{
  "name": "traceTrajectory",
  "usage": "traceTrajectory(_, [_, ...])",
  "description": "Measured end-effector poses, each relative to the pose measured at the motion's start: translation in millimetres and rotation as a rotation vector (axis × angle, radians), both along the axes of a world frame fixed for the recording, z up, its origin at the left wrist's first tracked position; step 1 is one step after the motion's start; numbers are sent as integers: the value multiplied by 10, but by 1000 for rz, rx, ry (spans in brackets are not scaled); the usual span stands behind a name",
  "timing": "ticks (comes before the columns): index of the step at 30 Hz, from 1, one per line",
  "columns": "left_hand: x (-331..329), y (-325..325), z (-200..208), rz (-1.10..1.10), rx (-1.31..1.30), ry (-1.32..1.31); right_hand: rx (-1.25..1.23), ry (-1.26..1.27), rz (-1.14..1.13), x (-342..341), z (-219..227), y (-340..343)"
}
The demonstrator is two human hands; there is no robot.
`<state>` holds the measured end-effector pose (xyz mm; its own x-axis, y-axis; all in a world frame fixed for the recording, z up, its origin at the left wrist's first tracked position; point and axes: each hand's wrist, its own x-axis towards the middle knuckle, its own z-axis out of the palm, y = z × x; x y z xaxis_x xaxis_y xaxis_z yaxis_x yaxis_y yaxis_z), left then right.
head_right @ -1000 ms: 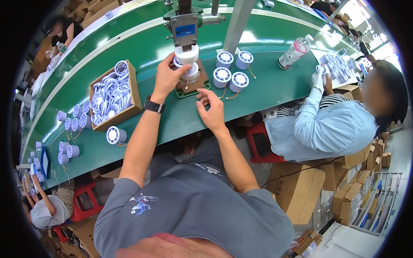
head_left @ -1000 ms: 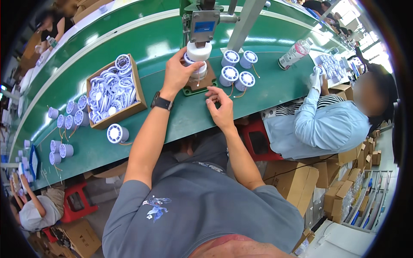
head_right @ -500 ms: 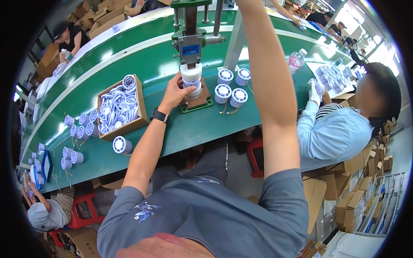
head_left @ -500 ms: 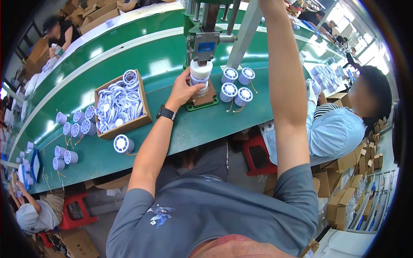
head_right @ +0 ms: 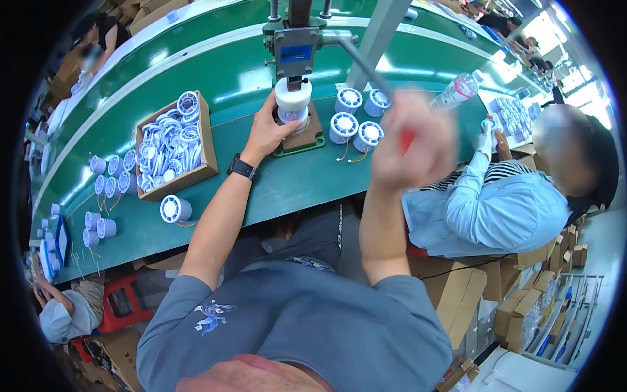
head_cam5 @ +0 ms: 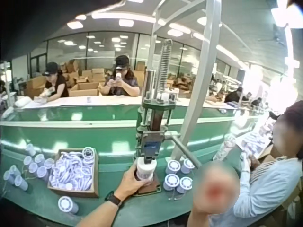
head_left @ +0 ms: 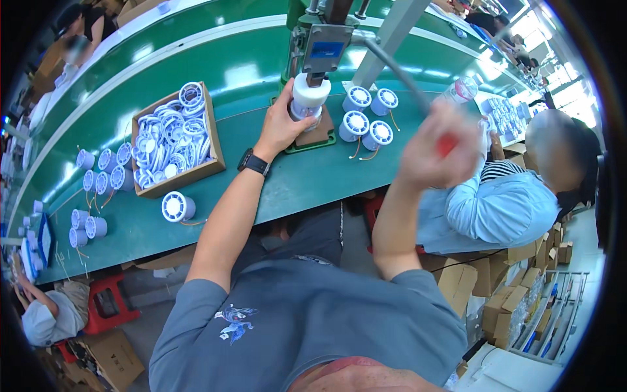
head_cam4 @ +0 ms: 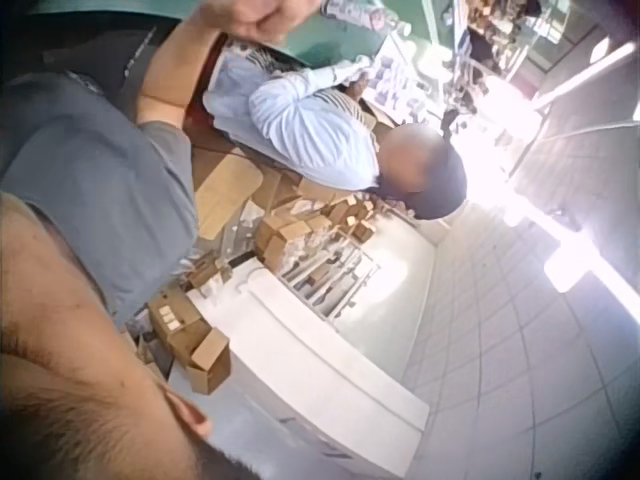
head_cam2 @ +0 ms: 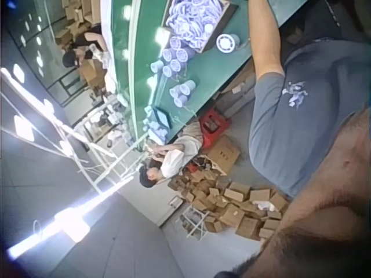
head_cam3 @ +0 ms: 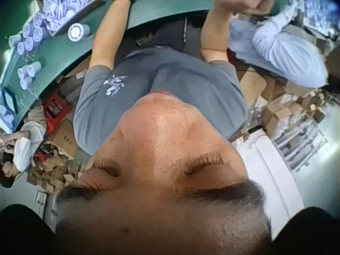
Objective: Assembling small circular electronic components on a production line using a manual press and manual dexterity.
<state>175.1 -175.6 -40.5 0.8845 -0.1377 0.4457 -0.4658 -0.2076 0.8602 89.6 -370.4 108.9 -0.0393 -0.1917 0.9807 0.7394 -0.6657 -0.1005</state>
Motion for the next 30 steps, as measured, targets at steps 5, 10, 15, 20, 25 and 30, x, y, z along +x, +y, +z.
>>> traceTrajectory(5, [25,31,49,7,-31,-39,67,161,343,-150,-884,61])
traceTrajectory(10, [27,53,24,29,16,-98,27,243,365,-167,-386,-29])
traceTrajectory(15, [-167,-14,44,65,44,-60,29,209,667,798,1017,-507])
traceTrajectory(20, [-1019,365,338,245,108,-208,81,263,695,1075,1014,142])
traceTrajectory(25, [-2152,1406,240,634,61,-271,103,574,449,793,-583,291])
traceTrajectory(30, [-2445,2099,3,754,30,69,3,848,527,711,-1197,683])
